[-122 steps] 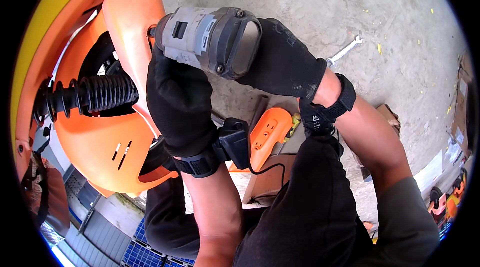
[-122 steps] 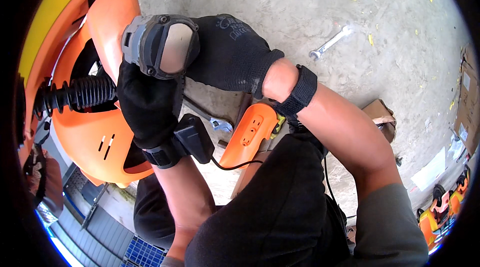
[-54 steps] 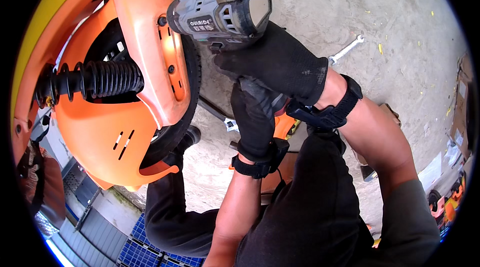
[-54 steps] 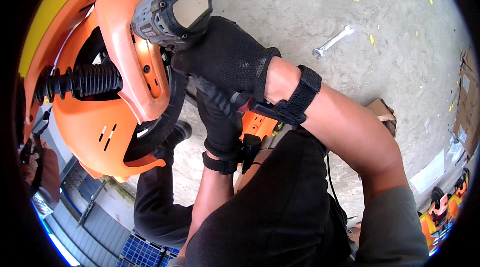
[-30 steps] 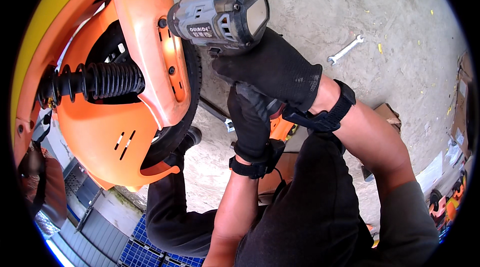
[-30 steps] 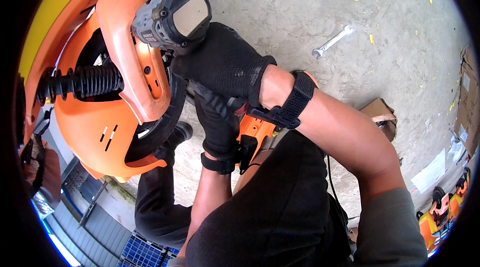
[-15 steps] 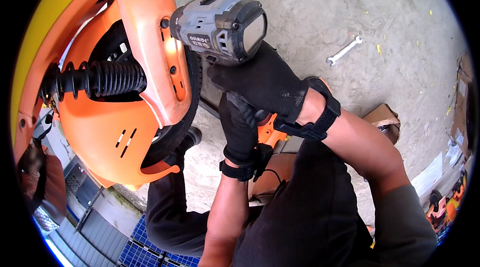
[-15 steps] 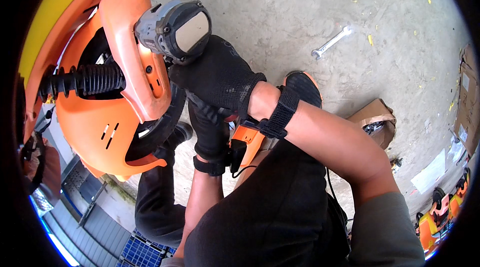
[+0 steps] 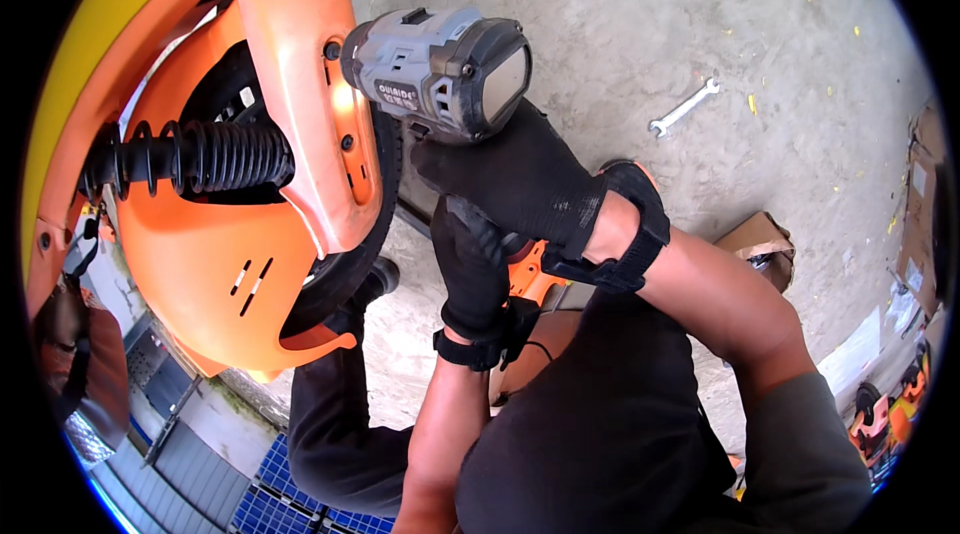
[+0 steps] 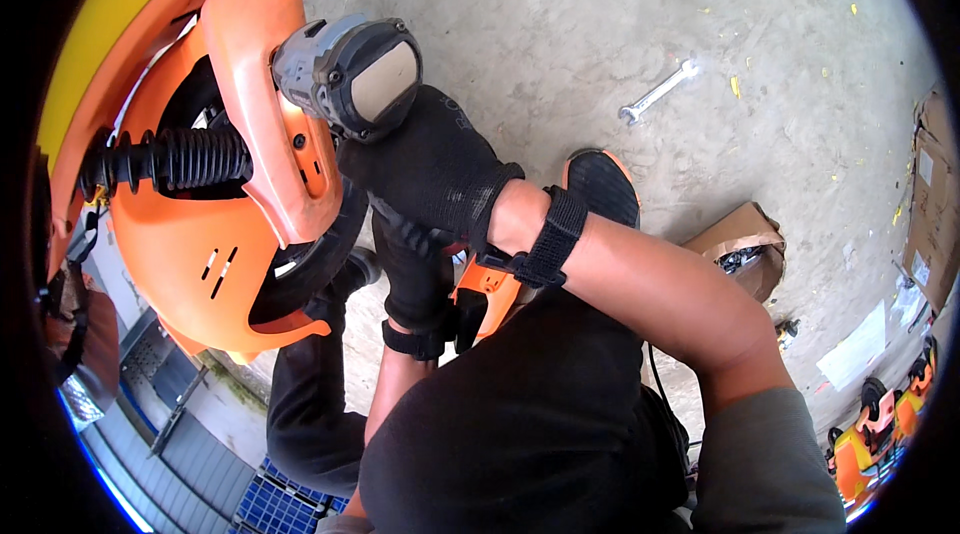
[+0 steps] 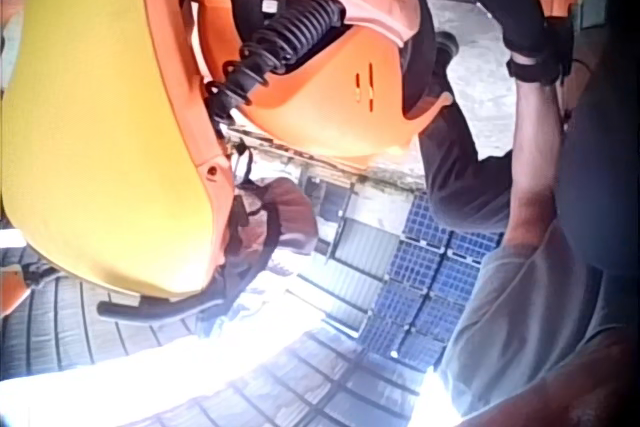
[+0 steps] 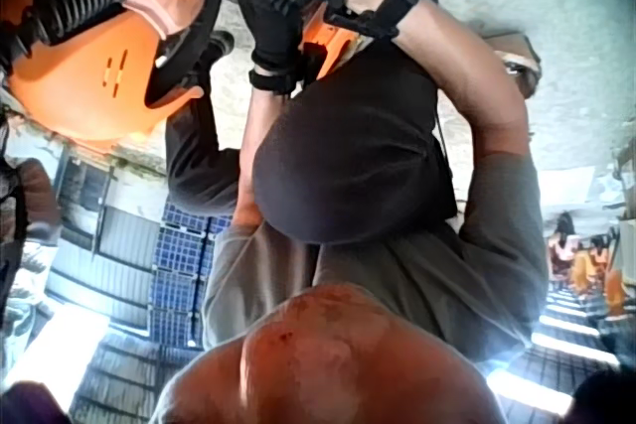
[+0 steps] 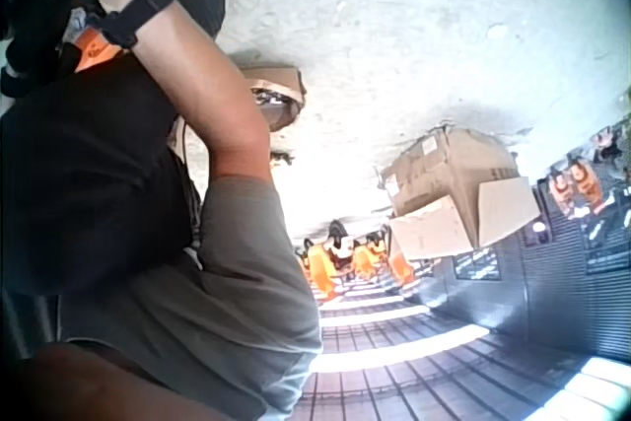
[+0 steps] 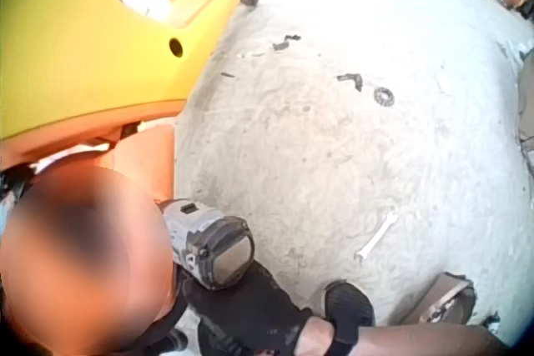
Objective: The person aligns an orange fairing panel onto the front of a motorcycle and secures it by hand before using a power drill to drive in screws.
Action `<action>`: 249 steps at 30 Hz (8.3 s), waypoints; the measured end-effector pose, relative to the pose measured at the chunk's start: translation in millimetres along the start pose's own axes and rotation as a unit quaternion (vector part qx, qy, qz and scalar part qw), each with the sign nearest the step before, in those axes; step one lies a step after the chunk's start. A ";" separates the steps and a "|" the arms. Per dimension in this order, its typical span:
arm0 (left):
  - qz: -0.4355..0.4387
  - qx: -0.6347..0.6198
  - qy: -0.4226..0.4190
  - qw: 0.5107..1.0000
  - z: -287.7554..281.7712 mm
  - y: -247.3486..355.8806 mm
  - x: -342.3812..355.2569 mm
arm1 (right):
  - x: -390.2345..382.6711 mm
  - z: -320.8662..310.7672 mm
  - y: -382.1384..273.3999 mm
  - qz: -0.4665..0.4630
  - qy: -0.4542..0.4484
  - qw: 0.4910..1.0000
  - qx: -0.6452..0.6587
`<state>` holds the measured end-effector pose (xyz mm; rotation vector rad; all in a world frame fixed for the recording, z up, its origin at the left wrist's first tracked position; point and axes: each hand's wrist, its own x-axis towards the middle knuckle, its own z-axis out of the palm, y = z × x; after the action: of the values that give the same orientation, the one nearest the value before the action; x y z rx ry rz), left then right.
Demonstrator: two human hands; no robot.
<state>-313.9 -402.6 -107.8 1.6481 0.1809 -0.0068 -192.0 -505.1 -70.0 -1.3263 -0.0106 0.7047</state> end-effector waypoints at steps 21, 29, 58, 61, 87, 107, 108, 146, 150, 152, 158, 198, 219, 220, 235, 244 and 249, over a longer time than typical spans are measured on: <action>-0.121 -0.032 0.041 0.991 10.0 10.1 8.5 | 6.7 -3.4 4.3 -0.019 -0.008 0.999 -0.035; -0.163 -0.123 0.066 0.977 12.7 20.7 10.6 | 4.5 1.1 8.1 -0.046 0.029 0.998 0.013; -0.165 -0.130 0.061 0.976 19.9 16.8 15.9 | 10.2 -6.4 13.7 -0.035 0.007 0.999 0.005; -0.134 -0.112 0.062 0.983 20.1 16.0 16.9 | 10.2 -5.7 13.1 -0.013 -0.008 0.999 0.030; -0.090 -0.064 0.064 0.992 16.3 -6.5 14.2 | 13.7 -9.2 9.0 -0.006 -0.028 0.999 0.015; -0.055 0.105 0.042 0.992 15.0 0.9 18.1 | 16.2 -10.5 12.2 -0.034 -0.015 0.999 0.022; -0.058 0.103 0.042 0.992 15.6 1.3 19.0 | 16.4 -10.9 12.4 -0.044 -0.013 0.999 0.019; -0.130 -0.100 0.058 0.985 24.5 -0.9 26.7 | 14.9 -18.1 3.9 0.029 -0.034 0.998 0.047; -0.139 -0.131 0.045 0.981 21.4 -2.8 26.7 | 17.2 -16.8 11.4 0.005 -0.046 0.996 0.080; -0.131 -0.098 0.038 0.986 16.6 0.6 26.5 | 15.6 -22.2 25.4 -0.024 -0.067 0.992 0.103; -0.161 -0.030 0.215 0.963 -27.0 27.8 0.8 | -34.0 -71.7 29.7 0.058 0.038 0.988 0.138; -0.304 0.392 -0.124 0.859 -89.1 -70.5 -111.0 | -286.4 45.3 -78.0 0.165 0.005 0.986 0.006; 0.106 0.486 -0.024 0.867 -99.7 -6.8 -57.8 | -290.8 -99.0 56.8 0.198 0.006 0.838 -0.509; 0.067 0.494 -0.045 0.866 -100.2 25.9 -47.7 | -295.4 -109.4 65.1 0.203 0.009 0.834 -0.513; 0.102 0.306 0.068 0.944 -163.5 185.2 -133.6 | -307.4 -183.6 136.4 0.268 -0.019 0.772 -0.575; 0.095 0.277 0.259 0.920 -235.9 210.1 -246.9 | -278.2 -188.7 176.6 0.261 -0.024 0.766 -0.587; 0.086 0.489 0.194 0.846 -191.6 228.5 -238.6 | -242.4 -201.9 184.0 0.214 -0.089 0.700 -0.675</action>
<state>-541.5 -256.9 162.0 2.6820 0.3756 0.4428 -390.5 -784.6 -196.2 -2.7279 -0.4788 1.3225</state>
